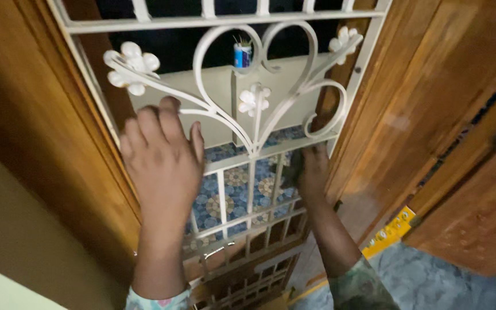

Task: The person wipes a white metal security grille with a grey cloth. They systematically clean the decorative floral and heart-shaped patterns, as well as the vertical bars, using both hands to maneuver the cloth around the intricate design.

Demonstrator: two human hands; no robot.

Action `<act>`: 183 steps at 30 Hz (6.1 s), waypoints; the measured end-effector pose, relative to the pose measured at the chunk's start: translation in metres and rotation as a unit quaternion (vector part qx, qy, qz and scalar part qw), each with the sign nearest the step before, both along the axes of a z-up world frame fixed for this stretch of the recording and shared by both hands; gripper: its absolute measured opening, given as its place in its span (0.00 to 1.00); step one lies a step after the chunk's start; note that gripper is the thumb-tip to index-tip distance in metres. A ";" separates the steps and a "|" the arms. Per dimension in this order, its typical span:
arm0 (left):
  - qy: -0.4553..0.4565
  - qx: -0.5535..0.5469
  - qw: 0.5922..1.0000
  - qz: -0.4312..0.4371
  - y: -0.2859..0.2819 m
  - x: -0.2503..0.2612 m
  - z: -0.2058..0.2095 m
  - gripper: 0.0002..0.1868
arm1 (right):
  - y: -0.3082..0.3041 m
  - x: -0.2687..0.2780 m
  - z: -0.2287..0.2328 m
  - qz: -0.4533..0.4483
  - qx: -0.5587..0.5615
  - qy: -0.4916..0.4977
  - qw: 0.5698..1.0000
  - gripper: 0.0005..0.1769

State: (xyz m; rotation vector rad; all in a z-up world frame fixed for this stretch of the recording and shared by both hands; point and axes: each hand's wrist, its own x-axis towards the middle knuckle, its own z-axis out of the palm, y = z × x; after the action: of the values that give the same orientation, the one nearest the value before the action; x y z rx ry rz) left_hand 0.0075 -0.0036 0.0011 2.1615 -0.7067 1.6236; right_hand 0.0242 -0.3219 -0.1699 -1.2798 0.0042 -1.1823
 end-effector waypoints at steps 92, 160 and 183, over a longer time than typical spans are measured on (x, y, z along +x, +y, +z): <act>-0.009 -0.044 0.996 -0.081 -0.010 -0.008 -0.064 0.33 | 0.045 -0.125 -0.106 0.023 -0.220 0.398 0.890 0.25; 0.392 -0.245 0.886 -0.032 -0.165 -0.013 -0.180 0.20 | -0.109 -0.037 -0.015 -0.419 -0.422 0.029 0.803 0.42; 0.359 -0.564 0.649 -0.363 -0.074 -0.087 -0.195 0.32 | -0.112 -0.038 -0.021 -0.406 -0.429 0.025 0.807 0.41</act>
State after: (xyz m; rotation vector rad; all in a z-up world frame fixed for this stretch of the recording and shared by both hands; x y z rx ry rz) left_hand -0.0794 -0.0780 -0.1934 1.0840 -0.1135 0.3711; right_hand -0.0137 -0.4339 -0.1911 -2.2343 0.0685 -2.0097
